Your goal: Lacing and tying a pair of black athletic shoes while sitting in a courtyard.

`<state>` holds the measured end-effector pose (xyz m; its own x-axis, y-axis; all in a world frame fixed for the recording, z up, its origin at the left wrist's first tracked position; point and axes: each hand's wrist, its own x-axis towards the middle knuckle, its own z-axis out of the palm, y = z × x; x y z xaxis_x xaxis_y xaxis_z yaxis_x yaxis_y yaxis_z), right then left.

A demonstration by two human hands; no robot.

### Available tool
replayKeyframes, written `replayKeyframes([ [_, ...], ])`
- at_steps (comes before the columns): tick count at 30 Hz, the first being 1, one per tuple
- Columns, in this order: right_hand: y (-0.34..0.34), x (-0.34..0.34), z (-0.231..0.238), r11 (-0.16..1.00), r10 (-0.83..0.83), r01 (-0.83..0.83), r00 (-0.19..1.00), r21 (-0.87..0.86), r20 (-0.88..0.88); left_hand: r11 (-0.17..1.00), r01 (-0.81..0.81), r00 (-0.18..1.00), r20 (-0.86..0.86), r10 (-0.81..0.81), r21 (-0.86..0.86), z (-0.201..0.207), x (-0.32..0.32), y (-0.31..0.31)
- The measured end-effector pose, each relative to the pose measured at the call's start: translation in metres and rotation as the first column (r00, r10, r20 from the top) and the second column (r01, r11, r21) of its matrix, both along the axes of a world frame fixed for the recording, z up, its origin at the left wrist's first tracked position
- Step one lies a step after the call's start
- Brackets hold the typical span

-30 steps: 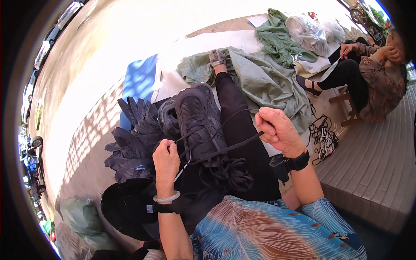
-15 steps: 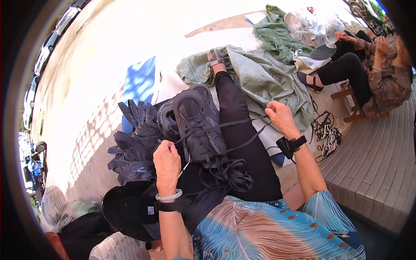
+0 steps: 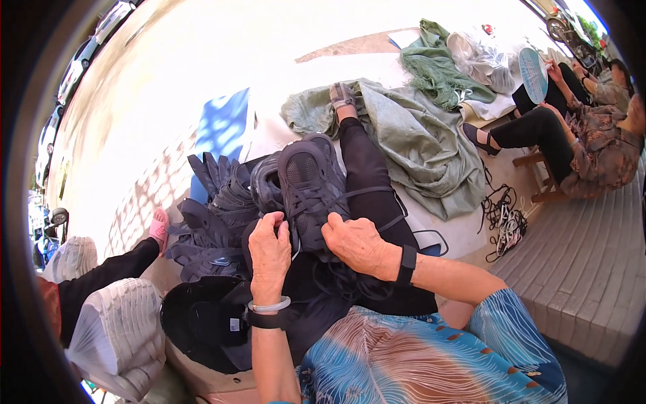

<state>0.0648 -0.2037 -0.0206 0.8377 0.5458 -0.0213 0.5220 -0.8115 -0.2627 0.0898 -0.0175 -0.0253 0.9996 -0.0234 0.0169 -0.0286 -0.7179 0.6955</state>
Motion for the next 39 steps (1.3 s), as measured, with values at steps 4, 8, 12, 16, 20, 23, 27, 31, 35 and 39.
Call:
replayKeyframes([
  [4,0.003,-0.007,-0.003,0.999,0.028,-0.027,1.000,-0.028,0.008,1.000,0.007,0.999,-0.039,-0.007,0.003,-0.004,0.003,-0.002],
  [8,-0.013,-0.004,0.003,0.996,0.034,-0.033,0.999,0.087,-0.016,1.000,0.008,0.998,-0.061,-0.009,-0.002,-0.002,0.006,-0.005],
  [12,-0.058,0.000,0.039,0.967,0.120,-0.075,0.977,0.241,-0.176,0.997,-0.066,0.989,-0.128,0.071,0.044,0.003,0.004,0.004],
  [16,-0.094,-0.005,0.025,0.997,0.042,-0.057,0.959,-0.044,-0.279,0.993,-0.026,0.992,-0.117,0.039,0.117,-0.006,0.008,-0.006],
  [20,-0.086,0.000,0.033,0.986,-0.043,0.073,0.980,0.149,-0.194,0.998,-0.019,0.996,-0.084,0.024,0.060,-0.009,0.009,-0.004],
  [23,-0.051,0.022,0.028,0.859,-0.129,0.156,0.988,0.488,-0.088,0.999,-0.023,0.994,-0.110,0.026,0.035,-0.004,0.010,-0.003],
  [27,-0.026,0.040,0.004,0.891,-0.054,0.093,0.994,0.445,-0.099,0.992,-0.040,0.998,-0.034,0.044,0.119,-0.008,0.006,0.001],
  [31,-0.039,0.042,-0.001,0.869,-0.004,0.078,0.988,0.489,-0.152,0.996,-0.038,0.999,-0.029,0.040,0.080,-0.017,0.001,-0.003],
  [35,-0.044,0.035,0.005,0.897,-0.058,0.126,0.984,0.423,-0.170,0.999,-0.018,0.999,-0.036,0.020,0.046,-0.013,-0.001,-0.008],
  [39,-0.031,0.040,0.000,0.902,-0.054,0.122,0.984,0.414,-0.172,0.998,-0.031,0.997,-0.072,0.036,0.063,-0.015,0.001,-0.004],
])
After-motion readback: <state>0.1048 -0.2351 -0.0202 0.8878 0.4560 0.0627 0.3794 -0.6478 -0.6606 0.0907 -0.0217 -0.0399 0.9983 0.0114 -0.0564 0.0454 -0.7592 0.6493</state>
